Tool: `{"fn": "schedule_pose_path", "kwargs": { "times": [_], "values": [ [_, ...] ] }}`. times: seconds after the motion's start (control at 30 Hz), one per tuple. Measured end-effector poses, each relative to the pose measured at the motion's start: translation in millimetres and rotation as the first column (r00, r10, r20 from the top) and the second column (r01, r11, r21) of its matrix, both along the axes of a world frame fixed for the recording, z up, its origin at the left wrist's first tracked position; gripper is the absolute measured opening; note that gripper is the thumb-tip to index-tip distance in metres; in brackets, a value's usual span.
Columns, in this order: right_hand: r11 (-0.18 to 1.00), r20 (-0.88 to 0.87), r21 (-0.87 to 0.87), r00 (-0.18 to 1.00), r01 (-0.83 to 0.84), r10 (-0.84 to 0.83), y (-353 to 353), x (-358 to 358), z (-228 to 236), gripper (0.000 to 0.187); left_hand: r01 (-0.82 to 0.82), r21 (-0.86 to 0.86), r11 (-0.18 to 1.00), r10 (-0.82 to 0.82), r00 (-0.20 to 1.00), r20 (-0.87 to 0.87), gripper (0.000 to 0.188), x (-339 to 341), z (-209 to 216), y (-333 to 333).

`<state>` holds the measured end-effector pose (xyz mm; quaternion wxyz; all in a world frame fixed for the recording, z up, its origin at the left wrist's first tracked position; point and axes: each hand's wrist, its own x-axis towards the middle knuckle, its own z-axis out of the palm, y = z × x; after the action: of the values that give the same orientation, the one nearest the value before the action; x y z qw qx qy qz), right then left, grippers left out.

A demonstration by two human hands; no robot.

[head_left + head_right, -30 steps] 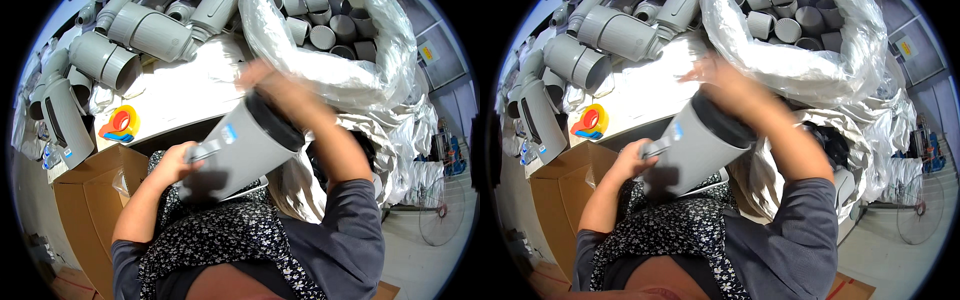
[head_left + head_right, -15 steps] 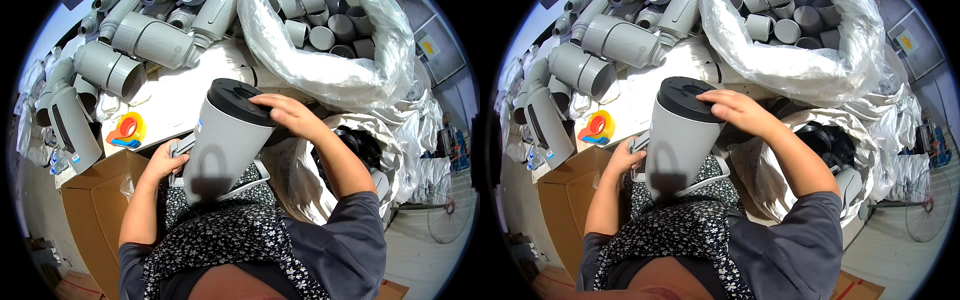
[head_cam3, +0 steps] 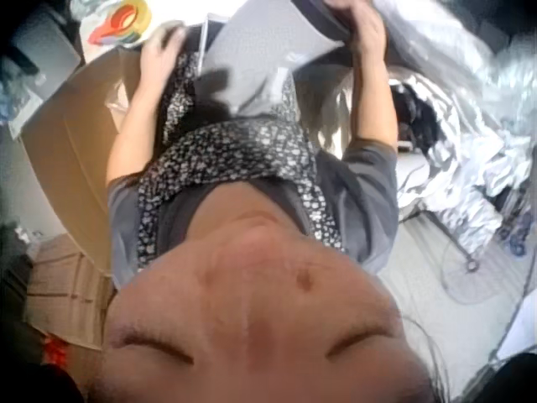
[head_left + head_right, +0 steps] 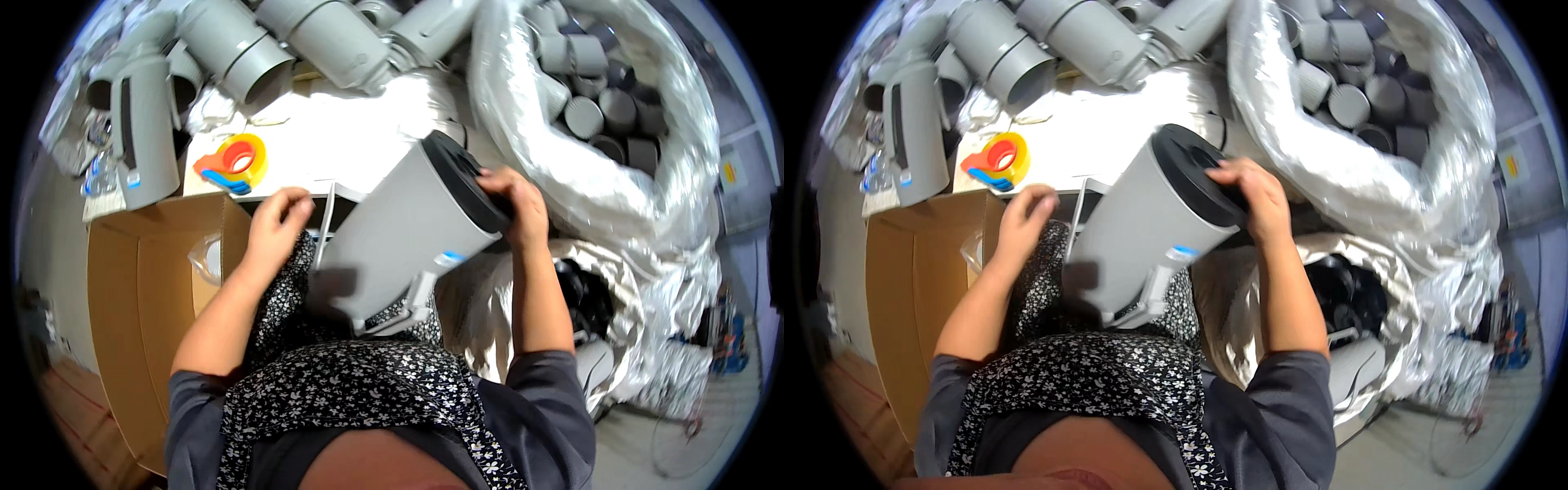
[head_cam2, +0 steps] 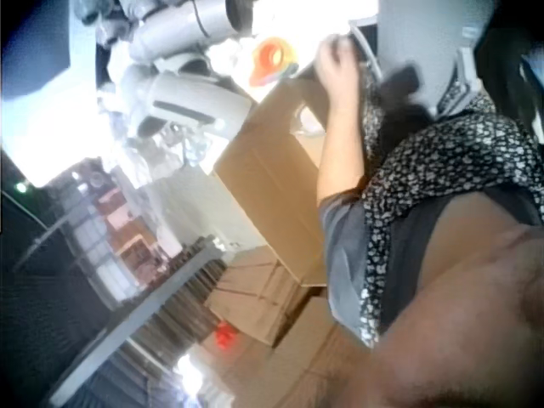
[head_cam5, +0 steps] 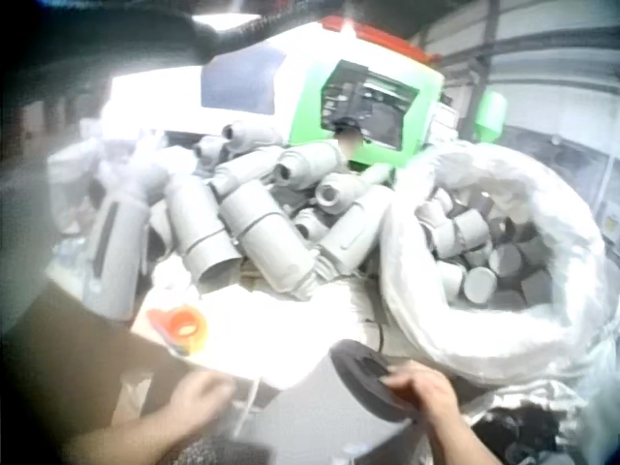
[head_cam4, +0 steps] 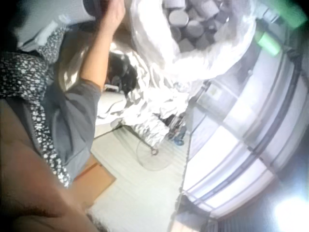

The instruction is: The person picks up plastic flask bodies from a table, fits a black base onto each one, and then places them into plastic bags before putting them into a cardboard box.

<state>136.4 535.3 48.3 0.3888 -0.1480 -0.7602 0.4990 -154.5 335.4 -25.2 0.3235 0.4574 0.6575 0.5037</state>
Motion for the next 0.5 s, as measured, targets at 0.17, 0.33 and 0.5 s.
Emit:
{"fn": "schedule_pose_path", "kwargs": {
  "times": [0.17,0.33,0.5],
  "values": [
    [0.994,-0.135,0.054,0.986,-0.097,0.103,3.2,1.3,-8.0,0.046,-0.08,-0.22,0.972,0.181,0.851,0.493,0.066,-14.3,-87.6,29.6],
    [0.793,-0.008,0.235,0.815,-0.562,0.579,3.6,-32.0,27.2,0.043,0.119,0.344,0.931,-0.337,0.639,0.691,0.07,13.5,-39.5,45.7],
    [0.933,-0.298,-0.231,0.933,-0.275,0.201,52.3,-63.8,-11.0,0.015,0.431,0.198,0.88,-0.475,0.795,0.378,0.103,35.2,-26.7,28.3]
  ]
}}
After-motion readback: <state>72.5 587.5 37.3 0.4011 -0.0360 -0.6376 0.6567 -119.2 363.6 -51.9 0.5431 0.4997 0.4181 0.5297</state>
